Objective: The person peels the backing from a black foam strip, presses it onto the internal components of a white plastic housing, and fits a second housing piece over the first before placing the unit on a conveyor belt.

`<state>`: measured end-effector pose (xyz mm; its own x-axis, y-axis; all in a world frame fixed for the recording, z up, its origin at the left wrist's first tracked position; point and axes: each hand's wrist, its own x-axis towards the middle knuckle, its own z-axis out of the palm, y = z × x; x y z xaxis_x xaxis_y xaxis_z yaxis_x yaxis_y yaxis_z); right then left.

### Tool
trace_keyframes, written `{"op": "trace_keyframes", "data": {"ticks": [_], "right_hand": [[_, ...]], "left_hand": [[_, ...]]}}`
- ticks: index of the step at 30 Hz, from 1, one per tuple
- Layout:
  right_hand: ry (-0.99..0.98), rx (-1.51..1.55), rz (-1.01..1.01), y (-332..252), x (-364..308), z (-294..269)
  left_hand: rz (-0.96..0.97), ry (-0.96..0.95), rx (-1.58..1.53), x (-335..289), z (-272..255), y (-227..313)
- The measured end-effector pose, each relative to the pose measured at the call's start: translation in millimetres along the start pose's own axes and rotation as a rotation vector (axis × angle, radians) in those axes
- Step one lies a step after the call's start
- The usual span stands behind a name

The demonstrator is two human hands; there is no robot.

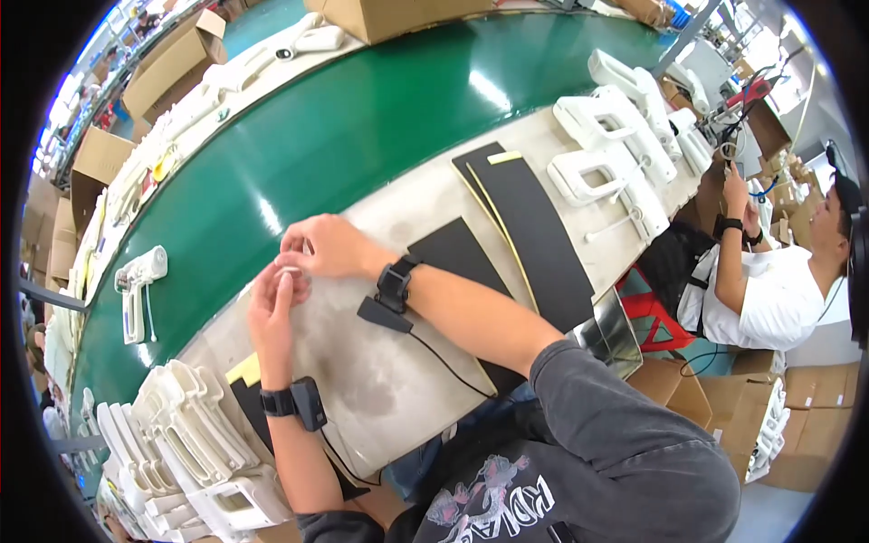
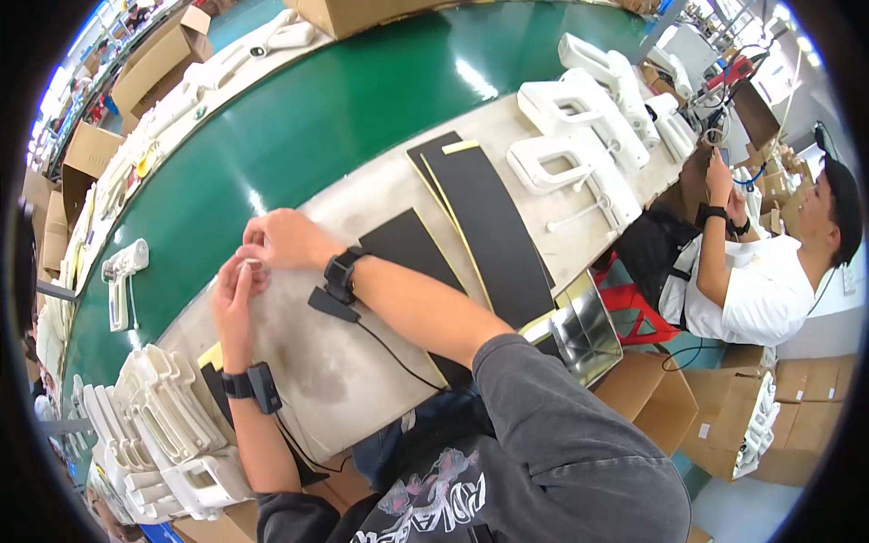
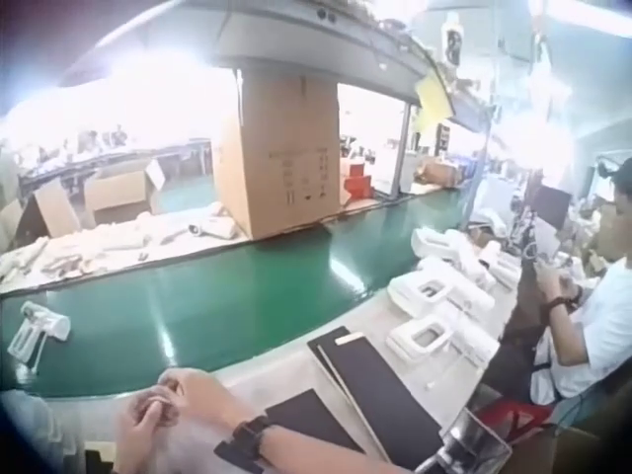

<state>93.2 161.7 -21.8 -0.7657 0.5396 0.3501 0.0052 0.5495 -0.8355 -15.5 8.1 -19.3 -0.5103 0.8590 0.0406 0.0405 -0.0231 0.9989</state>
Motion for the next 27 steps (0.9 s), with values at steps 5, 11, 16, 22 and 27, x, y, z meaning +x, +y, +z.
{"op": "trace_keyframes", "data": {"ticks": [5,11,16,22,27], "right_hand": [[-0.031,0.043,0.059,-7,-2,-2],[-0.027,0.040,0.072,-8,-4,-3],[-0.018,0.015,0.049,-1,-4,0],[-0.007,0.006,0.038,-1,-3,2],[-0.016,-0.007,0.027,-1,-2,1]], "left_hand": [[-0.018,-0.022,0.044,-1,2,5],[-0.012,-0.025,0.028,-2,2,0],[-0.015,-0.011,0.036,-3,5,3],[-0.022,-0.001,0.020,-3,6,3],[-0.025,-0.001,0.037,-2,6,0]]}}
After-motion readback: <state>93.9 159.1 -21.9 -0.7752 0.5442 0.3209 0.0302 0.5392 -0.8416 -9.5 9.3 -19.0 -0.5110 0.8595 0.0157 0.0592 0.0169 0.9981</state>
